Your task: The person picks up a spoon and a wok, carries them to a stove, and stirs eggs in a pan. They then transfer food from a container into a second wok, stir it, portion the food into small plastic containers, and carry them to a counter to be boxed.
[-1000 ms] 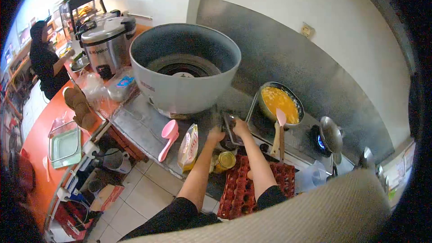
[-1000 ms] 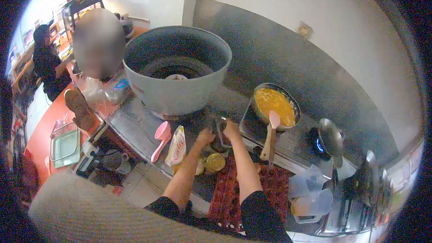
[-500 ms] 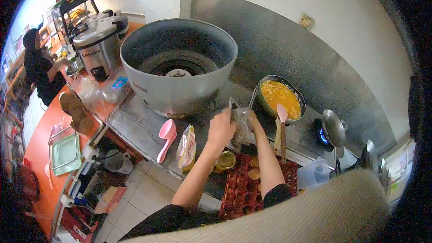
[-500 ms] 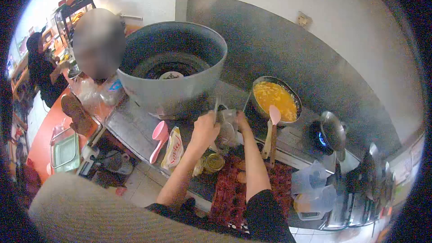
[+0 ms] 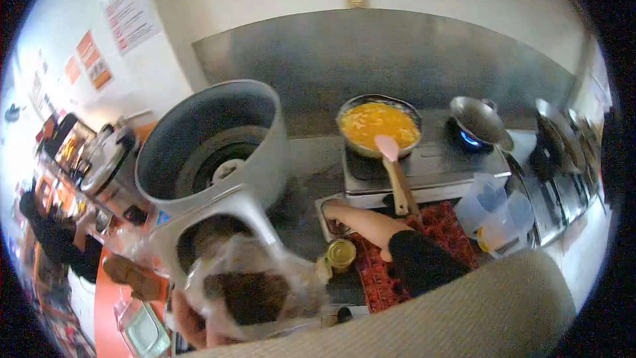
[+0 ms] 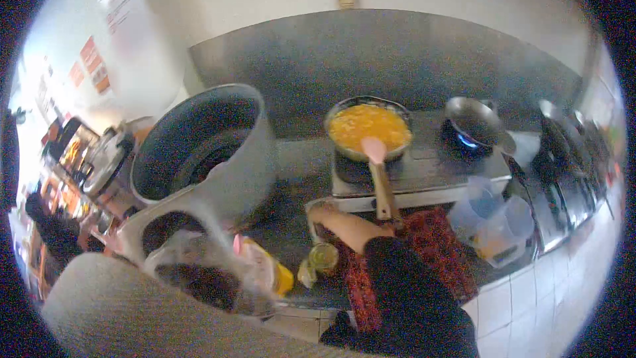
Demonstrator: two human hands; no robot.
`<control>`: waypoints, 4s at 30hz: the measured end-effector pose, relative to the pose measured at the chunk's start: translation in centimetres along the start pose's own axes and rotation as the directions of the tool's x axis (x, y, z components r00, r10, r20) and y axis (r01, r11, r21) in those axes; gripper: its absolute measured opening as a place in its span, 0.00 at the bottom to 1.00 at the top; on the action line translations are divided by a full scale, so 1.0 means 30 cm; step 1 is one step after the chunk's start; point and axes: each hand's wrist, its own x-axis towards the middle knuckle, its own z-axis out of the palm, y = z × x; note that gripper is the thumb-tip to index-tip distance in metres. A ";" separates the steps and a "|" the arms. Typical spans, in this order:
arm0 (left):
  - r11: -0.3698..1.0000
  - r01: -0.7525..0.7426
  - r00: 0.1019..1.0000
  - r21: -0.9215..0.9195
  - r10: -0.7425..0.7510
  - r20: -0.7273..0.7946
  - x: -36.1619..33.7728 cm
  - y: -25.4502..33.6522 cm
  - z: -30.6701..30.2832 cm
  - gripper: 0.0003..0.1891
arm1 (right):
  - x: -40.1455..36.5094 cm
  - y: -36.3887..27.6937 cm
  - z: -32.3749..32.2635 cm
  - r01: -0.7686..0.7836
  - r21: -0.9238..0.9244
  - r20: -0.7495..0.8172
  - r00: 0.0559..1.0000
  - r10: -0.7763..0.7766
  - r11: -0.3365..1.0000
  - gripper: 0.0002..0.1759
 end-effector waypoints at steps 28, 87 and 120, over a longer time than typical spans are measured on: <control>0.857 0.512 0.489 0.050 -0.339 0.803 -1.220 -0.061 1.399 0.14 | -2.496 1.162 0.383 0.089 0.573 -0.382 0.908 0.170 0.815 0.12; 0.633 -0.074 0.951 0.770 -0.187 0.245 -1.705 -0.279 2.150 0.54 | -1.923 1.816 -0.186 0.828 -0.424 0.028 0.417 -0.909 0.367 0.07; 0.745 0.041 0.993 0.666 -0.106 0.057 -1.702 -0.302 2.153 0.60 | -1.863 1.922 -0.243 0.724 0.298 0.098 0.625 -0.774 0.622 0.11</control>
